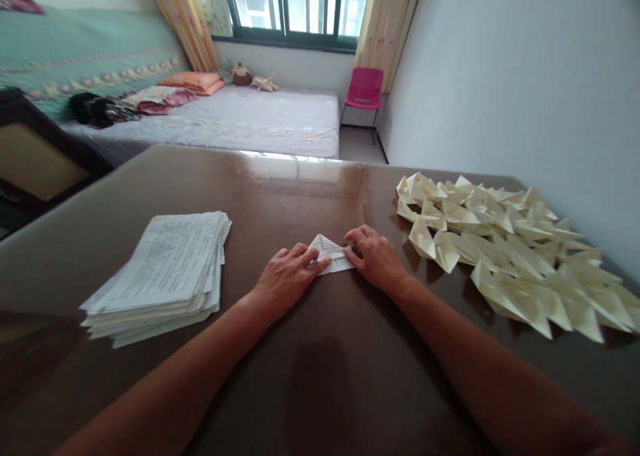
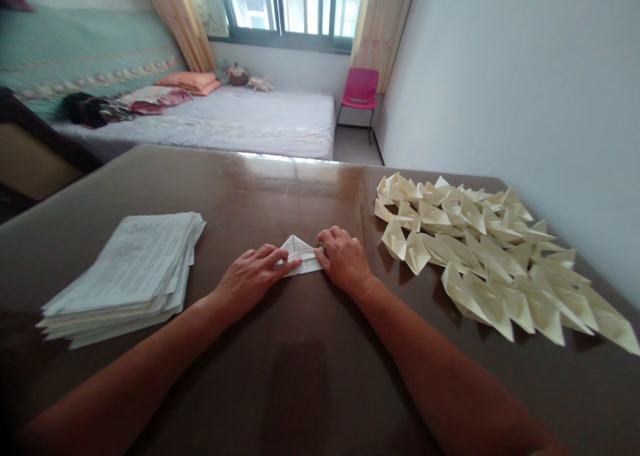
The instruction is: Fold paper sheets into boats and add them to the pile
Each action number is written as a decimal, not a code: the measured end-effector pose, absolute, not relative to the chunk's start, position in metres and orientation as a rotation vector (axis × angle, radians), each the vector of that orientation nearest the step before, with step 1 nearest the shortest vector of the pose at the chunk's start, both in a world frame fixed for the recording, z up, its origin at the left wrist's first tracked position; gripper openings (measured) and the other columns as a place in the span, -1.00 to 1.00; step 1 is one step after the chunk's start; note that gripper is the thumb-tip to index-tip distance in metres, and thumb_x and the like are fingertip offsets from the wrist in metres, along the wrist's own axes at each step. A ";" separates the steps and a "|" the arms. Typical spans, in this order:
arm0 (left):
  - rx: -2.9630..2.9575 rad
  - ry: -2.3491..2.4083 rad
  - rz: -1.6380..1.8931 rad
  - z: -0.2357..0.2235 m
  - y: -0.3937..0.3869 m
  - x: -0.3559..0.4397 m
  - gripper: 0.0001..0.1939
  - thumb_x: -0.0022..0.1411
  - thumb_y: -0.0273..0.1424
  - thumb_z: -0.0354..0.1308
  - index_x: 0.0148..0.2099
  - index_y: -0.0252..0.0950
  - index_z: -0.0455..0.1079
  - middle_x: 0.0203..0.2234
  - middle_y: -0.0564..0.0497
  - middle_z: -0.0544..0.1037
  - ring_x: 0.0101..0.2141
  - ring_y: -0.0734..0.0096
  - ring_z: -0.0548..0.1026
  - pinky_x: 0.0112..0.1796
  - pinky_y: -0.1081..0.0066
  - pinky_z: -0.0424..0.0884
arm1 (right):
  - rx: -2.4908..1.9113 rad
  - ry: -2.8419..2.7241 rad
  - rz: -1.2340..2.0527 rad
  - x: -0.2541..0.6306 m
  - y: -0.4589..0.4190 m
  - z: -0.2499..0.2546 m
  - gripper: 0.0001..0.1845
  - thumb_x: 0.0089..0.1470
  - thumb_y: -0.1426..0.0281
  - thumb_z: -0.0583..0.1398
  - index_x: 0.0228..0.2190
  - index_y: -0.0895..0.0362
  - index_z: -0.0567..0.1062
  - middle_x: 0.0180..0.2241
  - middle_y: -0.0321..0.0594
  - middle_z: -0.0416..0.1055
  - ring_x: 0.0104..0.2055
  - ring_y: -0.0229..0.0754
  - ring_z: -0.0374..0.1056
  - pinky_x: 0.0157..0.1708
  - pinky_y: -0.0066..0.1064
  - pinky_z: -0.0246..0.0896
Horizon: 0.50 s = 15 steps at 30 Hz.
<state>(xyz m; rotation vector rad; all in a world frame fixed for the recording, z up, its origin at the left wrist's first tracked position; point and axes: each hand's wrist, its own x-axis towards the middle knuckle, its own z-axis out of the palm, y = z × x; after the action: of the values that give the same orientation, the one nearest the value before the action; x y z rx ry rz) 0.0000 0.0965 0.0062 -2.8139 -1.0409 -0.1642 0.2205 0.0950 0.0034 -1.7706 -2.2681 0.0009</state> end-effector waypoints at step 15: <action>-2.761 -1.070 -0.173 0.009 0.095 -0.007 -0.75 0.29 -0.41 0.07 0.00 -0.15 0.40 -0.20 -0.03 0.46 -0.12 0.27 0.35 -0.26 0.32 0.25 | -1.867 -2.751 -0.081 0.206 0.063 0.032 -0.58 0.20 0.51 -0.01 0.08 0.21 0.33 -0.18 0.06 0.47 -0.22 -0.03 0.42 -0.37 -0.28 0.12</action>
<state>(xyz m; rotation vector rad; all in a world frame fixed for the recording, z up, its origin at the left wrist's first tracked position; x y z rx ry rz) -0.0071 0.0955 0.0095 -2.7611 -1.0700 -0.1731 0.2063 0.0628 0.0316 -1.8666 -2.7514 -0.0807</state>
